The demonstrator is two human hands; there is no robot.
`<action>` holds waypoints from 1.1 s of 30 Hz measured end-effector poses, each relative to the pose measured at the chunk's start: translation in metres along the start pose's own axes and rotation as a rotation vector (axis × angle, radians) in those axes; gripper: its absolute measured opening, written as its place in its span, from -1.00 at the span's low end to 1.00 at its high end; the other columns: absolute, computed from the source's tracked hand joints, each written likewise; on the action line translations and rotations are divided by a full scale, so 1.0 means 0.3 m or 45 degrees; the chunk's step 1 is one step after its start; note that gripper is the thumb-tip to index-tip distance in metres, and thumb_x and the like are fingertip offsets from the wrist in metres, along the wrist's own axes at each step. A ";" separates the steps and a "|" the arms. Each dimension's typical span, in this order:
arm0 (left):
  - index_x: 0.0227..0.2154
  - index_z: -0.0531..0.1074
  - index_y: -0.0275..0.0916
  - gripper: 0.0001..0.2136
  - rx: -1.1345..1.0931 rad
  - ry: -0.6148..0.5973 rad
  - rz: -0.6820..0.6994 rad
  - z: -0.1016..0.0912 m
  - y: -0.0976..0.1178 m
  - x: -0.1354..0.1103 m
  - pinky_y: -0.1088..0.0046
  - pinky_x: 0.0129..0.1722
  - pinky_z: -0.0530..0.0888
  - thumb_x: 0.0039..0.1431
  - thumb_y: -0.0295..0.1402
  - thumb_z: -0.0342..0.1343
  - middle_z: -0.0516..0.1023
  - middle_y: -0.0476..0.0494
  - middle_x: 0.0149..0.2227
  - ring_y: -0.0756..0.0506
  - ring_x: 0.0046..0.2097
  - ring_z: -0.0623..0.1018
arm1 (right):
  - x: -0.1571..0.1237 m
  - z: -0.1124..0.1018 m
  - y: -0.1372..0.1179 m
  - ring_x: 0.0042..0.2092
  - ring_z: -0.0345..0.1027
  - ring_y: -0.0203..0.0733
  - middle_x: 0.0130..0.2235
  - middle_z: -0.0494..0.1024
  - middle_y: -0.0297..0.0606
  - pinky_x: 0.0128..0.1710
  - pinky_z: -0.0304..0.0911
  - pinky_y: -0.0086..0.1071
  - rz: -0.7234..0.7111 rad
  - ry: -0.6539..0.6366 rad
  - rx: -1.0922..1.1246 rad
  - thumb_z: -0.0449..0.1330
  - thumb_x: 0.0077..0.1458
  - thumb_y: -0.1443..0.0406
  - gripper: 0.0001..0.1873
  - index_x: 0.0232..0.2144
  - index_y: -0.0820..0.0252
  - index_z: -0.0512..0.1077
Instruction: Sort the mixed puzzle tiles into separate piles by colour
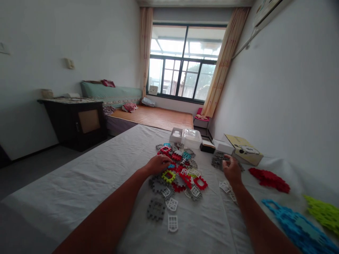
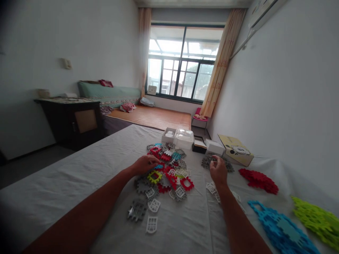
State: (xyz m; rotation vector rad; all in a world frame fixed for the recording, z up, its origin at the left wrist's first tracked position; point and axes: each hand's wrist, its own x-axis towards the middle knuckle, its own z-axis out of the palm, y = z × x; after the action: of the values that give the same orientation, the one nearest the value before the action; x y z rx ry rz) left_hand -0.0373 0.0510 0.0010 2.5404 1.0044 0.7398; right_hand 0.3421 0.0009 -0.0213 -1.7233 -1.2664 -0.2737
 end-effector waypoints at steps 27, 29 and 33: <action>-0.29 0.52 -0.33 -0.75 -0.588 -0.117 0.044 0.018 0.110 0.007 0.57 -0.33 0.41 -0.03 -0.29 0.21 0.57 -0.09 -0.35 -0.02 -0.33 0.51 | -0.278 0.005 -0.482 -0.34 0.40 -0.28 -0.28 0.53 -0.30 -0.28 0.34 -0.38 -0.548 -0.718 0.563 0.12 0.11 0.22 -0.84 -0.26 0.09 0.43; -0.29 0.53 -0.33 -0.74 -0.589 -0.132 0.034 0.020 0.113 0.006 0.57 -0.32 0.41 -0.04 -0.28 0.21 0.57 -0.09 -0.34 -0.02 -0.33 0.51 | -0.271 0.000 -0.486 -0.36 0.39 -0.28 -0.34 0.54 -0.32 -0.30 0.33 -0.40 -0.540 -0.725 0.560 0.13 0.10 0.23 -0.87 -0.31 0.10 0.44; -0.27 0.53 -0.32 -0.71 -0.541 -0.091 0.018 0.023 0.097 0.013 0.57 -0.33 0.41 0.00 -0.22 0.18 0.58 -0.10 -0.32 -0.02 -0.33 0.51 | -0.231 -0.027 -0.464 -0.37 0.42 -0.28 -0.32 0.57 -0.34 -0.34 0.35 -0.42 -0.430 -0.707 0.493 0.13 0.08 0.22 -0.84 -0.27 0.09 0.43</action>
State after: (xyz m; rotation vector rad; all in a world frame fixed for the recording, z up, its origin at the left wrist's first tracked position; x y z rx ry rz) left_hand -0.0152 0.0326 0.0099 2.1904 0.7156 0.7662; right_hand 0.1981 -0.0462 0.0148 -1.2818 -1.8761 0.2684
